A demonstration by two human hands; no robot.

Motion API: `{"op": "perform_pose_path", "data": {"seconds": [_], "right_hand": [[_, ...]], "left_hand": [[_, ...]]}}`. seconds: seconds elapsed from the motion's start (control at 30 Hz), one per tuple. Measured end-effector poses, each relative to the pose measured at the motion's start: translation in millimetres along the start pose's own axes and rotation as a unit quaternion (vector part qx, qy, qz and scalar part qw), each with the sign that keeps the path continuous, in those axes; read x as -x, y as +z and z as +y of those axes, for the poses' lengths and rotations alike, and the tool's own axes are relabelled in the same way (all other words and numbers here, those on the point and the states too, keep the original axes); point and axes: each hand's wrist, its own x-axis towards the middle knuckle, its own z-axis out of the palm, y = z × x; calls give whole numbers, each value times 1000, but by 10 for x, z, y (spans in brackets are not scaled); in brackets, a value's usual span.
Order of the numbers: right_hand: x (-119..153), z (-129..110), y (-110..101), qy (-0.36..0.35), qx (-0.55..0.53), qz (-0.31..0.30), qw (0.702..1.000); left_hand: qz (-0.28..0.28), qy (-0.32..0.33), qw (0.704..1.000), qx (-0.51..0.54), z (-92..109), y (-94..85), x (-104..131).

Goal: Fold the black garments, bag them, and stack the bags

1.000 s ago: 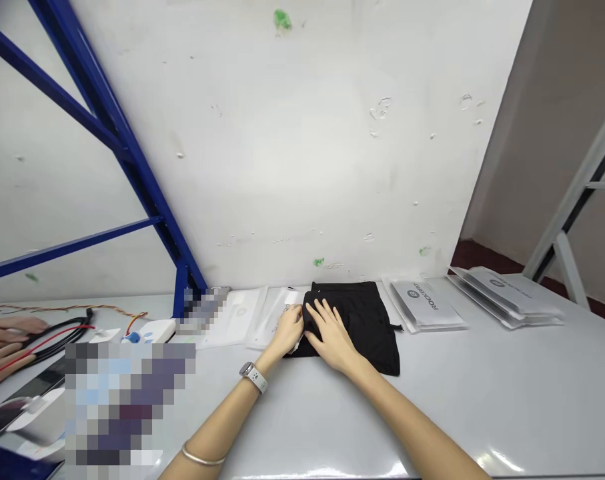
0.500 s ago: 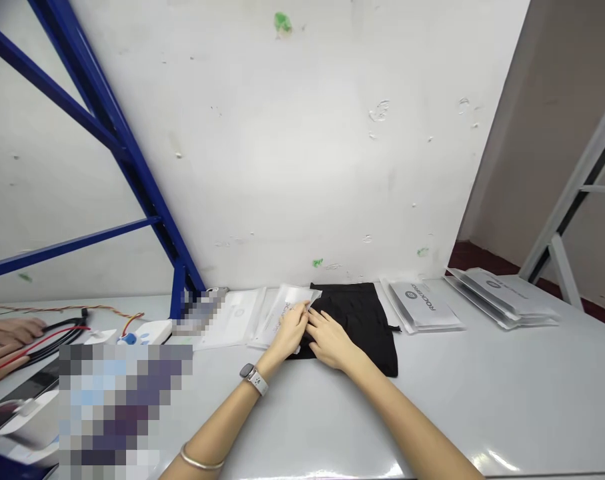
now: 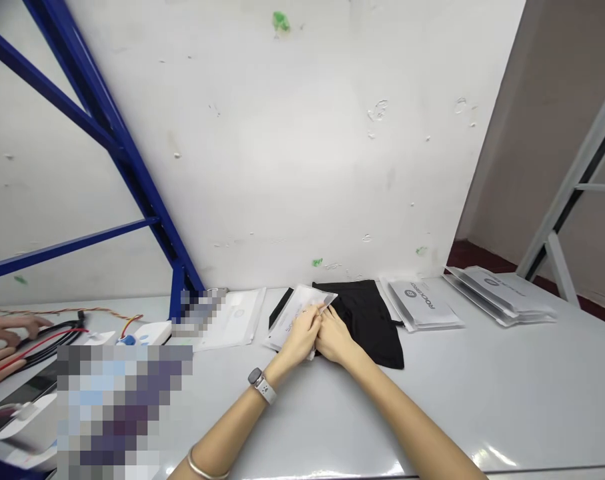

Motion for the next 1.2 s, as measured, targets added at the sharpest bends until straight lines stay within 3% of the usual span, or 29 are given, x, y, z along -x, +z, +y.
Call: {"op": "perform_pose_path", "data": {"seconds": [0.1,0.23,0.37,0.57,0.7,0.93,1.13,1.2], "right_hand": [[0,52,22,42,15,15,999],[91,190,-75,22,-10,-6,1000],[153,296,-137,10,-43,-20,999],[110,169,-95,-24,-104,-27,994],[57,110,-68,-65,-116,-39,990],[-28,254,34,53,-73,30,995],[160,467,-323,-18,-123,-96,988],[194,502,-362,-18,-113,-111,987]], "left_hand": [[-37,19,998,-53,74,37,48],[-32,58,990,-124,51,-5,104],[-65,77,986,-136,-3,-29,127],[-41,72,989,-121,-27,-22,106],[-60,58,991,-106,-32,-43,97],[-102,122,981,-109,-101,15,72],[-70,88,988,-104,-159,-67,59],[-75,86,989,-94,-183,-68,55]]}}
